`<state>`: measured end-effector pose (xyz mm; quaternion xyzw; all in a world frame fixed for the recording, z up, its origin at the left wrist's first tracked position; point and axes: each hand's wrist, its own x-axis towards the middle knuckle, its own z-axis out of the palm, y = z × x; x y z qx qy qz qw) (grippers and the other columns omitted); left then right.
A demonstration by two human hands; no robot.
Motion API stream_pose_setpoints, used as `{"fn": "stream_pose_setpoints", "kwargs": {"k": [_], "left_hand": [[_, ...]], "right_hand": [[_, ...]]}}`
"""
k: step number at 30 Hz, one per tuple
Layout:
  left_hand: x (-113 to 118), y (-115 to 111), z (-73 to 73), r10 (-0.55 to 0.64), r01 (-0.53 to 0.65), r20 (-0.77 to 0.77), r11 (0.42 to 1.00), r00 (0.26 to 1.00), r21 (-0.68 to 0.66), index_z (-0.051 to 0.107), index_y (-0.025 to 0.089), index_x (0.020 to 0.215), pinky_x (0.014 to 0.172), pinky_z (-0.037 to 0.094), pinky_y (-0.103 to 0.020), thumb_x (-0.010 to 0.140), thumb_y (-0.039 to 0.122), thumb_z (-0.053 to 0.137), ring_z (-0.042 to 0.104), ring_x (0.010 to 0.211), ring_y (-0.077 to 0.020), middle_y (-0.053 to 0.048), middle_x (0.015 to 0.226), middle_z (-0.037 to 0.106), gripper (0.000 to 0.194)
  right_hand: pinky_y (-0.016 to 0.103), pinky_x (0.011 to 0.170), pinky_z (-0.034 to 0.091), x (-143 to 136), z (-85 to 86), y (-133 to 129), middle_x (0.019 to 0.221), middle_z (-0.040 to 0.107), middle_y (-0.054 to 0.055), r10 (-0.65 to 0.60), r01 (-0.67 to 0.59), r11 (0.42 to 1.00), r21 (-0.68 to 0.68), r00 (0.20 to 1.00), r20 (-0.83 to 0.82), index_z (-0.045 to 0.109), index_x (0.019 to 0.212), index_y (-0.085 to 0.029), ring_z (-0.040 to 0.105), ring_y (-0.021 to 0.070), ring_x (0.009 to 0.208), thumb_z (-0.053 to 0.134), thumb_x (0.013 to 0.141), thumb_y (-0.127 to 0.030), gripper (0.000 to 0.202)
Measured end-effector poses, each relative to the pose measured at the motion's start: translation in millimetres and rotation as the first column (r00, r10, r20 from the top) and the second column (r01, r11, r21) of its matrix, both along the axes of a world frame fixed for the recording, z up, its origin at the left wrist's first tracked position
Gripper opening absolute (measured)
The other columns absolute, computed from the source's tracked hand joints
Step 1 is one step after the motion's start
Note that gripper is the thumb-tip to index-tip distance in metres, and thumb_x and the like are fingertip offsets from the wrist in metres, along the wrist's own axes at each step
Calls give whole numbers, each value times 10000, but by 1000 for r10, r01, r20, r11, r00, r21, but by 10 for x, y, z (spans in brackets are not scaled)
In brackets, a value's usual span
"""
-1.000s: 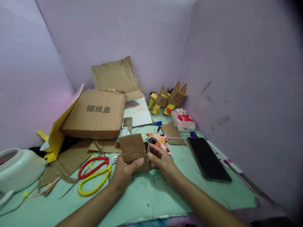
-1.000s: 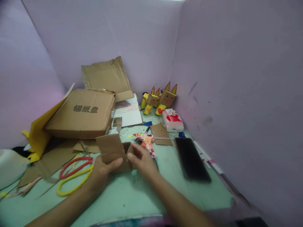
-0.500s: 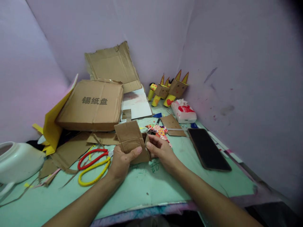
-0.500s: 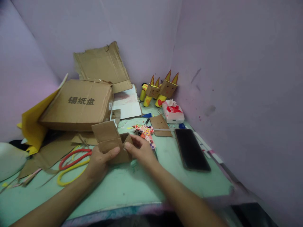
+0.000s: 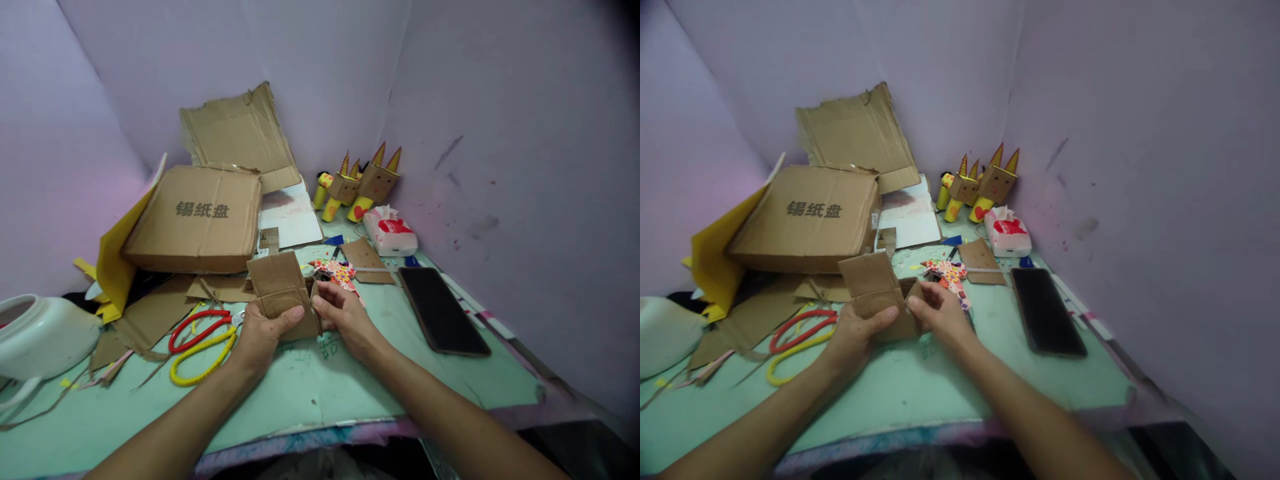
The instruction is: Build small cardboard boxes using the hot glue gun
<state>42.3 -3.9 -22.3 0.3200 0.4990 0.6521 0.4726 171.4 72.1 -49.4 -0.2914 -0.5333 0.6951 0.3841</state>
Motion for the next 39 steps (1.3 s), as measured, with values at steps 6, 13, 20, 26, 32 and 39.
{"fn": "stream_pose_setpoints", "kwargs": {"k": [6, 13, 20, 26, 32, 39], "left_hand": [[-8, -5, -26, 31, -32, -41, 999, 999, -7, 723, 122, 853, 704, 567, -327, 532, 256, 828, 699, 734, -230, -87, 844, 760, 364], [6, -4, -21, 35, -35, -33, 999, 999, -10, 728, 139, 824, 679, 558, -281, 520, 226, 836, 685, 690, -190, -48, 783, 761, 334], [24, -20, 12, 47, -49, -106, 999, 993, -14, 734, 134, 820, 695, 563, -307, 517, 251, 823, 697, 728, -223, -71, 816, 767, 337], [12, -33, 39, 111, -118, -268, 993, 957, -10, 742, 130, 782, 671, 558, -301, 520, 270, 802, 692, 709, -228, -63, 772, 764, 303], [13, -14, 47, 143, -150, -265, 989, 954, -7, 744, 139, 756, 657, 558, -291, 517, 267, 799, 689, 696, -219, -55, 755, 762, 277], [13, -16, 63, 173, -172, -181, 985, 968, 22, 740, 125, 757, 654, 562, -272, 530, 249, 810, 683, 672, -194, -56, 747, 762, 268]], "right_hand": [[334, 723, 521, 2, -7, 8, 922, 726, 46, -15, 15, 1000, 25, 1000, -11, 652, 970, -198, 670, 212, 848, 778, 612, -450, 456], [319, 724, 506, 18, 9, 2, 920, 721, 49, -14, 14, 998, 60, 1000, -4, 648, 960, -193, 662, 201, 839, 771, 615, -450, 448], [340, 733, 502, 39, 39, -6, 941, 707, 55, -10, 8, 995, 103, 1000, 19, 639, 978, -194, 643, 218, 878, 759, 622, -448, 453], [316, 685, 475, 45, 112, -50, 747, 642, 12, -297, 260, 915, 308, 952, 78, 624, 744, -204, 588, 181, 732, 735, 610, -296, 196], [303, 590, 477, 48, 113, -125, 629, 649, 8, -285, 249, 882, 399, 958, 32, 674, 635, -215, 584, 167, 605, 665, 716, -267, 97], [359, 731, 534, 33, 97, -251, 845, 708, 74, -400, 326, 614, 719, 914, -72, 752, 873, -232, 664, 210, 787, 667, 768, -191, 141]]}}
